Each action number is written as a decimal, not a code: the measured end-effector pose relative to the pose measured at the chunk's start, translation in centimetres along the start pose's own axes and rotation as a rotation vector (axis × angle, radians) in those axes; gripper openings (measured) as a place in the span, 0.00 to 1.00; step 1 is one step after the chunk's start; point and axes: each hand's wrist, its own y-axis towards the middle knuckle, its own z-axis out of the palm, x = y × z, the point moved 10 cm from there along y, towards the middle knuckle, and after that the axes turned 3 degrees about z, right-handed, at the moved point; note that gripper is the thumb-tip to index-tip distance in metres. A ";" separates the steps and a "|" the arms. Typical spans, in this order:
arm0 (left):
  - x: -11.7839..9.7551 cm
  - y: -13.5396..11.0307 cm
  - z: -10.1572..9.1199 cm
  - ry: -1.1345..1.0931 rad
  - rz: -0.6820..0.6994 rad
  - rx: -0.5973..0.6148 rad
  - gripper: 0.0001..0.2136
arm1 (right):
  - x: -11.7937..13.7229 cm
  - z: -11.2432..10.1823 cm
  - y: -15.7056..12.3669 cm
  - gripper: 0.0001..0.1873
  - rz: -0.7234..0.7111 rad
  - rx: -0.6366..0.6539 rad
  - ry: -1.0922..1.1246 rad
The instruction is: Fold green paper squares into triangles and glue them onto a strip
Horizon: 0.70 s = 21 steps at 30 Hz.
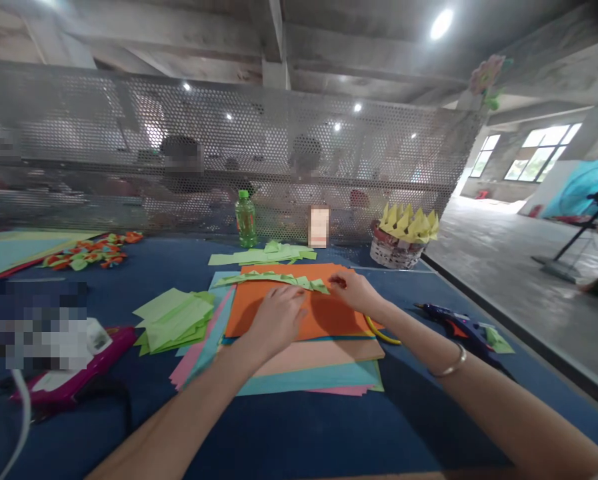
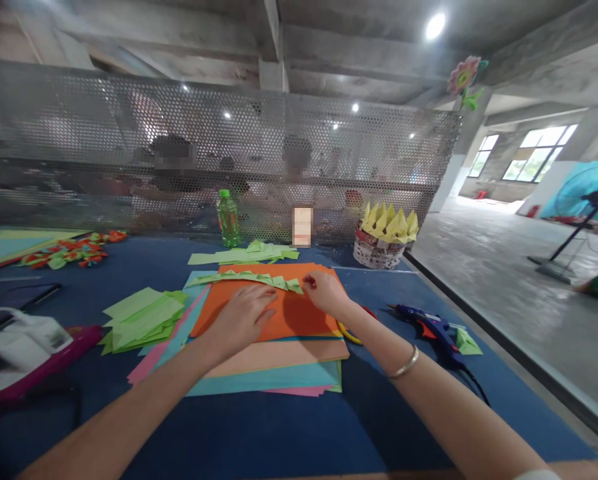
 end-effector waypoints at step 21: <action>1.6 1.3 3.6 0.060 0.027 0.140 0.17 | 1.4 3.6 2.6 0.15 -0.047 0.092 -0.160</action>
